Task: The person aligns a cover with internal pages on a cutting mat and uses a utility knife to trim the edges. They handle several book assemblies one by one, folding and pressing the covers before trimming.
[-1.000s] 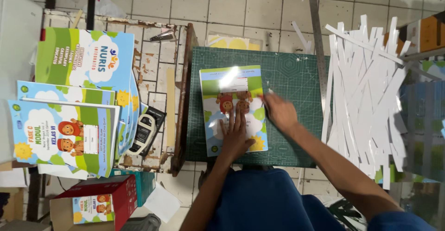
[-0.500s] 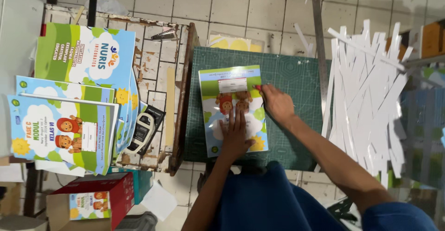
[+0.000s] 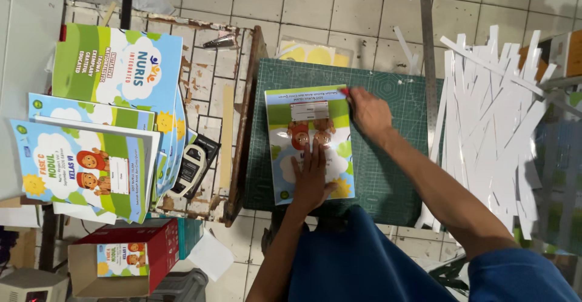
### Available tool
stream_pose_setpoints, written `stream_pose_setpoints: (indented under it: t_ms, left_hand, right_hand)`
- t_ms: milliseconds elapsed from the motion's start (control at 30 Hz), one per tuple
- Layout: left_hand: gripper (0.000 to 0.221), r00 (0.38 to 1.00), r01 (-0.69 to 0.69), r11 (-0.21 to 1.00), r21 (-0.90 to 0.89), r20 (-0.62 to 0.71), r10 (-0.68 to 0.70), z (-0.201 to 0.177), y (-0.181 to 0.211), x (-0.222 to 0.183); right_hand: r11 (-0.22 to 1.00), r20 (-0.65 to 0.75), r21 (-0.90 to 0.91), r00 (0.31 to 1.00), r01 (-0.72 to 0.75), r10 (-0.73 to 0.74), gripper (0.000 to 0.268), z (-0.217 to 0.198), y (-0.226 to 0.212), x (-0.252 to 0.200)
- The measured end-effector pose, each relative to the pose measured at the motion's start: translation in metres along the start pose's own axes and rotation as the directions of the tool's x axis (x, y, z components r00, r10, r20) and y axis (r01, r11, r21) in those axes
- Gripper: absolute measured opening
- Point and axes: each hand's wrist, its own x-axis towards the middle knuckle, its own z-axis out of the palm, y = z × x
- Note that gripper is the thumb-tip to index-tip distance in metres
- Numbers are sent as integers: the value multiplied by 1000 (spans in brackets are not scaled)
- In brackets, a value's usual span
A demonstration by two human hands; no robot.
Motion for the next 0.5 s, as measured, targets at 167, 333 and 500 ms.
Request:
stream_pose_setpoints:
  t_ms: [167,333,500]
  left_hand:
    - [119,996,57,998,-13,66,-56,-1,2,3]
    - [119,996,46,999,-17,74,-45,4,1,-1]
    - [121,998,24,998,-57,52,-21,12,-6,-1]
  right_hand:
    - [995,46,7,994,97,-97,15,0,-3,-26]
    - [994,34,-95,997,-59,63,16,18,26,24]
    - [987,56,61,988,-150,147,24,7,39,44]
